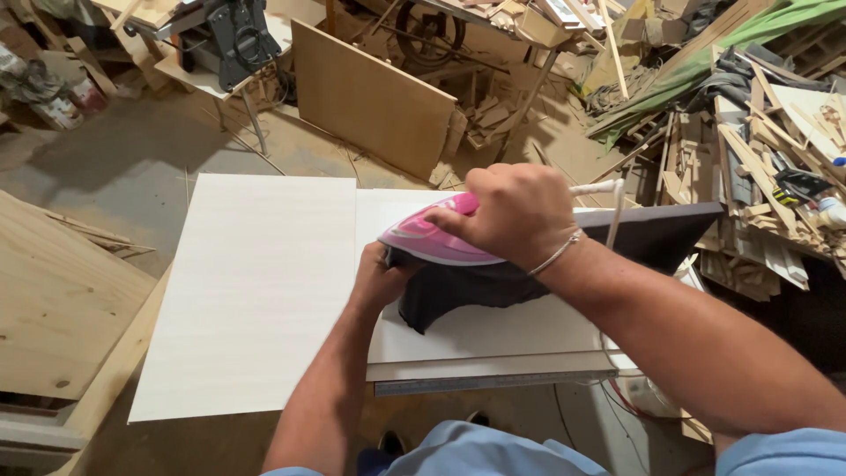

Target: Ironing a piece of black fabric onto a white board on a workbench

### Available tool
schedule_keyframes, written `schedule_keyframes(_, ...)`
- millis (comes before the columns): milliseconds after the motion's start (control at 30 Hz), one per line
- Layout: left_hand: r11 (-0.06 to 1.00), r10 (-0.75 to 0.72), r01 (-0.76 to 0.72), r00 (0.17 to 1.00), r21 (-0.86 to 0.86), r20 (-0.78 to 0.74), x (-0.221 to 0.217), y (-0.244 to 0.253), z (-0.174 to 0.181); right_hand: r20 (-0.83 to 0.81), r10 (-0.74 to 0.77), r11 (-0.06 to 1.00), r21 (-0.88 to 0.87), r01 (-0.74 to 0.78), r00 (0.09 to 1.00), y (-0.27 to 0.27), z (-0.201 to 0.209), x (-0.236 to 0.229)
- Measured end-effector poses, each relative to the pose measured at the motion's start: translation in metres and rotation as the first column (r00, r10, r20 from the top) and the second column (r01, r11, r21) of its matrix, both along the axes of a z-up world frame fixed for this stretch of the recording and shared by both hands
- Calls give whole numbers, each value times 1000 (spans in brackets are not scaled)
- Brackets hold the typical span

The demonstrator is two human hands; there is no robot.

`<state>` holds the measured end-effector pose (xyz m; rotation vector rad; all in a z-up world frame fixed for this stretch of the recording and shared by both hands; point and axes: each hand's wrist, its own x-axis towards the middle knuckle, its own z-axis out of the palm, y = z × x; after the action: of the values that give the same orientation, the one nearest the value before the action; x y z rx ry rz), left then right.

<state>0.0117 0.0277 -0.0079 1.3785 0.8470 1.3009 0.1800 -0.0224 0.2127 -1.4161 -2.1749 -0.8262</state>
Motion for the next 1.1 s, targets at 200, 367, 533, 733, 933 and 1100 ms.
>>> schedule_keyframes(200,985,-37,29,998,172,48,-12,-16,73,-41,14,997,-81,-18,999,3,3,-28)
schedule_keyframes(367,968,-35,25,999,249,37,-12,-7,59,-13,-17,974,-225,13,1000,11,12,-33)
schedule_keyframes(533,978,-13,5,999,208,36,-6,5,20,30,-84,931,-355,89,996,21,20,-36)
schedule_keyframes(733,988,34,-42,998,149,51,2,12,-29,39,-152,891,-426,154,988,23,25,-40)
schedule_keyframes(933,990,50,-52,999,134,18,-4,25,-34,50,-173,863,-474,176,984,26,35,-46)
schedule_keyframes(1100,987,161,-161,987,-19,-14,-6,39,-83,-33,-130,882,-460,101,991,28,29,-49)
